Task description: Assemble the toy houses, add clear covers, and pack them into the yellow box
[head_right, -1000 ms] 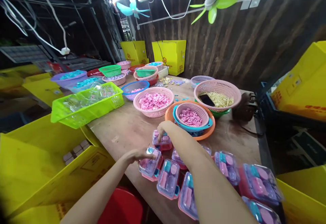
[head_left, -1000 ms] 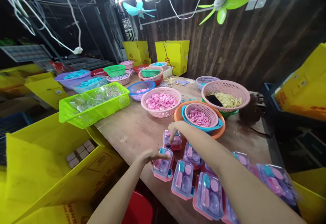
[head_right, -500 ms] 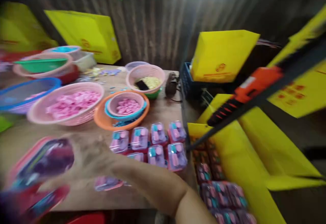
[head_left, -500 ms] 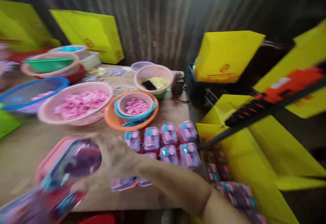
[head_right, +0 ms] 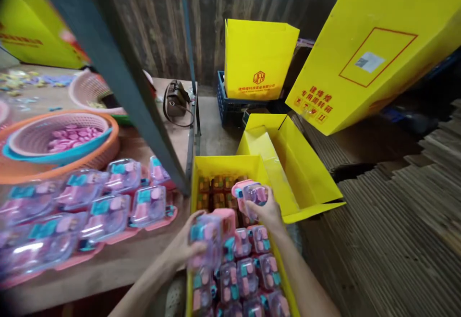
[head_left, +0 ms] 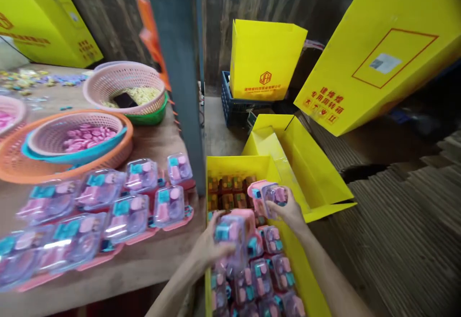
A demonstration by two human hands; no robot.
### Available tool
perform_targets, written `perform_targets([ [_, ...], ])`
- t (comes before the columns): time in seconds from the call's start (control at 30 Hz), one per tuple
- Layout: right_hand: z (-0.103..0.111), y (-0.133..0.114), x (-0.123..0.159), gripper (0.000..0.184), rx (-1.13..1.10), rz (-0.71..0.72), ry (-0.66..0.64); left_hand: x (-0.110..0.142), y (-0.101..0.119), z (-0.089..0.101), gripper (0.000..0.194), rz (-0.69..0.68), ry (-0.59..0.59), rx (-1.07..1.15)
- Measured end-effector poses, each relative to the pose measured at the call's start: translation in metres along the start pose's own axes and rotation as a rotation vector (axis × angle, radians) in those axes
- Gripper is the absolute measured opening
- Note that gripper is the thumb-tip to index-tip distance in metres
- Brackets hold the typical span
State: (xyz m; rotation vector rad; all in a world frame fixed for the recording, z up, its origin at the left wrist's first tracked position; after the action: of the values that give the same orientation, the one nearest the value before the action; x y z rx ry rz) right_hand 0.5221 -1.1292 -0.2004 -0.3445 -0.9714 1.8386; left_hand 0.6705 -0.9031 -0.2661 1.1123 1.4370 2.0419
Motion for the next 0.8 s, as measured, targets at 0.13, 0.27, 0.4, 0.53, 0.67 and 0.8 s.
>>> perform_targets([
  [0.13,-0.029,0.096,-0.056,0.078,0.147,-0.128,0.230,-0.098,-0.017,-0.105,0.080,0.053,-0.014,-0.293],
  [0.27,-0.075,0.166,-0.085,0.072,0.285,-0.174,0.160,-0.169,-0.054,-0.164,0.085,0.175,-0.007,-0.629],
  [0.4,-0.111,0.224,-0.103,0.073,0.383,-0.279,0.028,-0.204,-0.093,-0.191,0.093,0.311,-0.089,-0.732],
  [0.53,-0.131,0.267,-0.118,0.070,0.417,-0.332,-0.097,-0.228,-0.112,-0.200,0.089,0.440,-0.216,-0.806],
  [0.67,-0.140,0.289,-0.128,0.068,0.426,-0.318,-0.189,-0.247,-0.116,-0.197,0.080,0.559,-0.398,-0.841],
  [0.8,-0.143,0.298,-0.128,0.064,0.414,-0.302,-0.225,-0.260,-0.116,-0.190,0.093,0.623,-0.549,-0.869],
])
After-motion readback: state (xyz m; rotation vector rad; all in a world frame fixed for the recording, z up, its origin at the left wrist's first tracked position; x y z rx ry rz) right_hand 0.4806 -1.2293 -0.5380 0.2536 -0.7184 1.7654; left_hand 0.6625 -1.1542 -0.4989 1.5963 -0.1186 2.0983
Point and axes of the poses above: each hand's wrist, its own x-axis away from the middle knuckle, its own z-axis out of the back of the hand, y = z × x, the point moved 2 cm from there along -x, towards the middle knuckle
